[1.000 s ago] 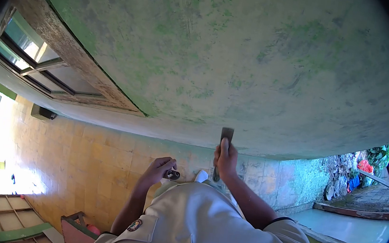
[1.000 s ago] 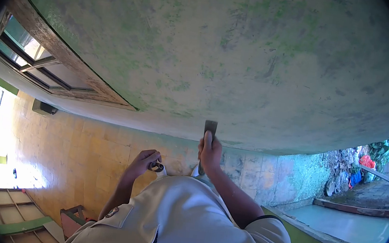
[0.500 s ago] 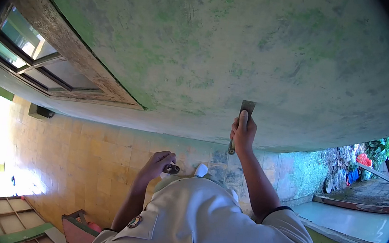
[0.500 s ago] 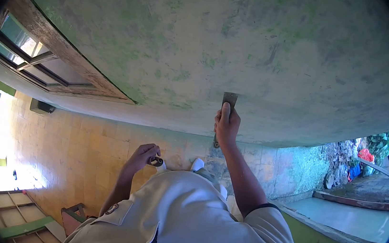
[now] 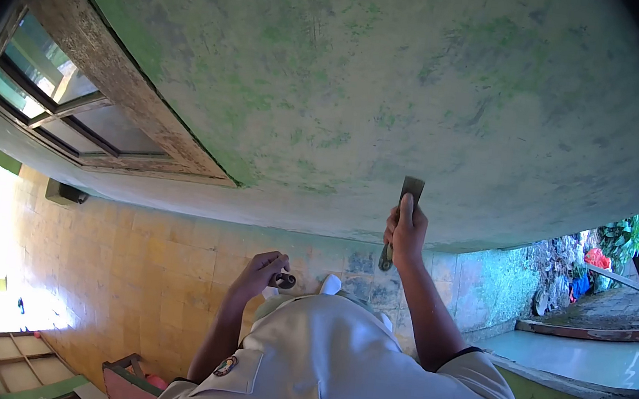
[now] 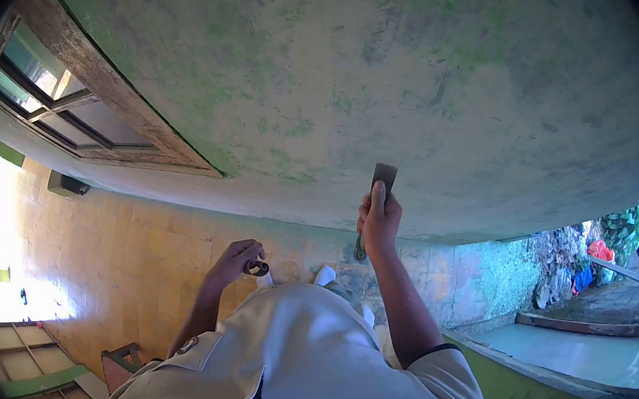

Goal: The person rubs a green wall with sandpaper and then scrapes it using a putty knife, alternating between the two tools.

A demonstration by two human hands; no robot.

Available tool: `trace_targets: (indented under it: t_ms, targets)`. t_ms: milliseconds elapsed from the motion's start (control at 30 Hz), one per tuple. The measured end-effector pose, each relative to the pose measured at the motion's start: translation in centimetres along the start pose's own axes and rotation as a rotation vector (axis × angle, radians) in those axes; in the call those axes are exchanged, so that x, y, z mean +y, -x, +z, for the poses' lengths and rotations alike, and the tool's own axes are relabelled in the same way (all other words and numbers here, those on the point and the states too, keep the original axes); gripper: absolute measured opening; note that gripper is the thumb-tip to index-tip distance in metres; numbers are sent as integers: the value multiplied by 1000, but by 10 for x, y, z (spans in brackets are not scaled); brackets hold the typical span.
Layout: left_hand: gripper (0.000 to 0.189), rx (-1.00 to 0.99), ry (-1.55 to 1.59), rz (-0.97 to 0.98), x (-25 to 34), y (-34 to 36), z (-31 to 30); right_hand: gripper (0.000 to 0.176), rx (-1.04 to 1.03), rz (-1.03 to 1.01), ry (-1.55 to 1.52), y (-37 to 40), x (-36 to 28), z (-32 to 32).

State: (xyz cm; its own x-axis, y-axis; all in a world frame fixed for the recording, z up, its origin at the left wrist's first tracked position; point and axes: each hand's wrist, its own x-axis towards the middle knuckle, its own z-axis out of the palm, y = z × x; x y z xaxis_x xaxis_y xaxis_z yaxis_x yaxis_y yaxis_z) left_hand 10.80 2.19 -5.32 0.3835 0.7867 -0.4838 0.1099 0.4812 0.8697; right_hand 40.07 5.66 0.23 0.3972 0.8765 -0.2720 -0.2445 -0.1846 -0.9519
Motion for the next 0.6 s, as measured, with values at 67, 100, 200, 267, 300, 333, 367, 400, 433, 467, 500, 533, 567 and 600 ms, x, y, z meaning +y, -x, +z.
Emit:
trace_targets:
  t_ms: [67,100,200,267,300,333,367,400,433,467,500,533,567,600]
  targets:
    - [30,5,1,16,0,0,-1,44,1,4,26,5,15,-5]
    - [30,14,6,27,0,1,-3,43,-26,34,53,9,16,-2]
    - [31,6,-37,34,-3,1,-8,43,-19,-8,112,-9,-9,10]
    - [31,-4,-45,35,-3,1,-8,43,-15,-151,-61,-14,-31,26]
    - [31,-4,-53,40,-2,1,-9,43,-27,-135,-41,-8,-33,27]
    - [31,-3,-53,41,-1,1,-11,43,-28,-135,-42,-2,-29,26]
    - [31,-1,-37,32,0,2,-12,42,-10,-83,-39,7,-22,25]
    - [31,-1,-21,28,1,1,-13,42,7,-35,-36,15,-14,22]
    - [31,-3,-22,32,1,0,-15,43,-10,-2,8,21,-1,19]
    - [31,-5,-29,59,-1,1,-17,43,-9,-4,6,16,6,17]
    - [30,-6,-36,86,-2,0,-19,44,-14,21,20,12,10,17]
    - [30,-7,-38,86,0,0,-20,44,-18,49,34,11,7,17]
    - [30,-10,-37,89,1,0,-21,44,-7,-61,-18,-8,-6,18]
    - [30,-17,-36,92,0,1,-20,44,0,-58,-17,-5,-13,20]
